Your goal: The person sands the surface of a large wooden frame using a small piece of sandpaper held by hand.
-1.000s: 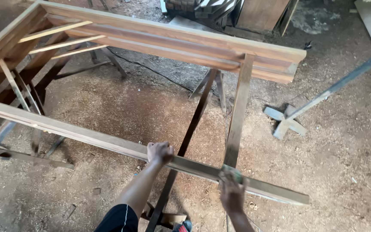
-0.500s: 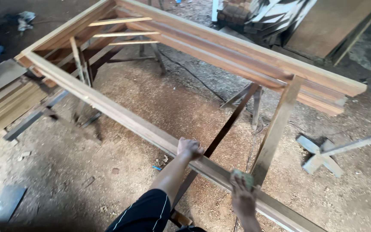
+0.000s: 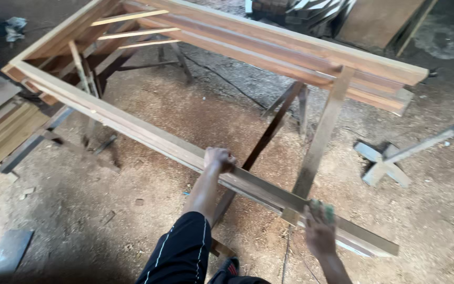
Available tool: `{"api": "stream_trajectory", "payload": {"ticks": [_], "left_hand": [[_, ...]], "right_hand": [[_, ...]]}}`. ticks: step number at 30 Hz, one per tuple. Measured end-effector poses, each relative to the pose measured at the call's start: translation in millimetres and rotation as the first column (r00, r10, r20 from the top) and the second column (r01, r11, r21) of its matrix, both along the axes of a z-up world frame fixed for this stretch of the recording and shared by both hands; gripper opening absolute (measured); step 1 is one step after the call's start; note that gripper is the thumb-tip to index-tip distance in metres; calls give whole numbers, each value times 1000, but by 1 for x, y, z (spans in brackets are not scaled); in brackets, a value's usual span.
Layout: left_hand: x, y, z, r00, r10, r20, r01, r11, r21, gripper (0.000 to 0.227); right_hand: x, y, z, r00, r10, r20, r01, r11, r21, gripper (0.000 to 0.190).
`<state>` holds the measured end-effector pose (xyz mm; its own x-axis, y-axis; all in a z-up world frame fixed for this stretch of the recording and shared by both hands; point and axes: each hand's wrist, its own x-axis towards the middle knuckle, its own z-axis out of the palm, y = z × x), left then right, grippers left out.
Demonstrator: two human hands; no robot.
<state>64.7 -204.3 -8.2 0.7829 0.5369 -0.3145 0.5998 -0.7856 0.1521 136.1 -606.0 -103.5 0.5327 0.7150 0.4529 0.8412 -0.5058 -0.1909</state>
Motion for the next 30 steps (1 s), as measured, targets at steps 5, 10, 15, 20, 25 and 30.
{"api": "stream_trajectory", "payload": {"ticks": [5,10,15,20,25,30], "left_hand": [[-8,-5,14,1000,18,-25,-19,1000,-3,38],[-6,-10,17,996,39,-76,-42,998,-40,37],[-1,-4,6,990,25,-139,-26,1000,-3,37],[9,-6,11,983,40,-179,-35,999,30,32],[9,-28,6,984,157,-81,-141,975,173,30],[19,-71,-11,933,260,250,-313,928,203,35]], "right_hand": [[-1,15,15,979,-100,-179,51,964,-261,41],[11,-48,7,990,-6,-141,-47,928,-369,42],[27,-74,-12,982,142,-122,-171,945,-278,44],[31,-17,21,945,235,-227,-300,899,-318,44],[41,24,48,866,281,-413,-400,885,-238,44],[76,-32,46,773,423,-473,-596,740,-312,35]]}}
